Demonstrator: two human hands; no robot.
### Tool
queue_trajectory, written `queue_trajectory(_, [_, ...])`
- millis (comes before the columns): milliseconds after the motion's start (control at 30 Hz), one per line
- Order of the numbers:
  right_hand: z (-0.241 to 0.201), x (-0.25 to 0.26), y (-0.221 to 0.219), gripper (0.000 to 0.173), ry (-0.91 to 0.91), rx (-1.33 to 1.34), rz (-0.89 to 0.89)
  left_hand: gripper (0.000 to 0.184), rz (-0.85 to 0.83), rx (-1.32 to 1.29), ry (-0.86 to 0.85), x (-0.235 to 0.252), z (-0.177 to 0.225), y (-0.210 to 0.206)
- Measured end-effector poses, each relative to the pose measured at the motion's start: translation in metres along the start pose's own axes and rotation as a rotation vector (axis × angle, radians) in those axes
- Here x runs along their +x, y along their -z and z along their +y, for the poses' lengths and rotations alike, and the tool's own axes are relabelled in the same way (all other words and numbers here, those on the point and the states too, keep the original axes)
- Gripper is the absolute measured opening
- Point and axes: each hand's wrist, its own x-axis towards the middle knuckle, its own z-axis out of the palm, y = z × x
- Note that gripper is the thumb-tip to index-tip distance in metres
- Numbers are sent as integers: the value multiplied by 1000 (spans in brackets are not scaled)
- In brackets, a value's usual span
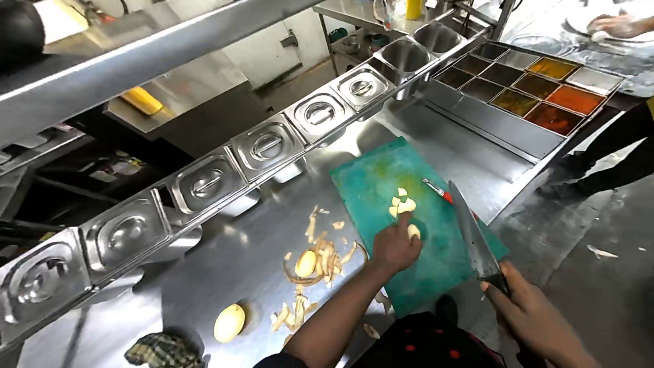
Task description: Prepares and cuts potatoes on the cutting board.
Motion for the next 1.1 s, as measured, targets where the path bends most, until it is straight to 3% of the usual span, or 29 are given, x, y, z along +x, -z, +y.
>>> queue_trajectory(33, [-5,1,-2,40,4,-100,-21,56,-74,-54,111,-6,-8,8])
queue_trajectory(100, [-19,2,-11,39,6,-258,-96,45,-111,-76,172,-19,-36,14])
queue_trajectory(200, [-39,1,-32,39,-5,-458,-226,44,-119,-60,34,-43,-76,12])
queue_trajectory(300, [-51,-4,-45,40,0,-617,-270,45,53,-72,-217,-49,-95,-6])
queue_trajectory(433, [-54,-17,-57,37,76,-761,-231,34,281,-77,-294,-41,-89,-28])
queue_trajectory(633, [-65,-33,-61,33,87,-862,-217,35,283,-71,-270,-37,-82,-29])
queue_trajectory(800, [-92,-32,-57,36,-88,-920,-390,32,284,-25,-308,-36,-83,-27])
queue_trajectory(933, [-87,-12,-65,47,-184,-915,-497,38,285,-9,-352,-33,-80,-18])
queue_trajectory(1000, [-83,-6,-65,46,-180,-910,-504,45,189,43,-476,-22,-74,-4])
queue_trajectory(1067, [-80,-7,-65,42,-151,-930,-488,50,-76,118,-597,-6,-65,11])
queue_trajectory(1100, [-76,-9,-64,39,-115,-949,-456,42,-199,155,-632,4,-60,15])
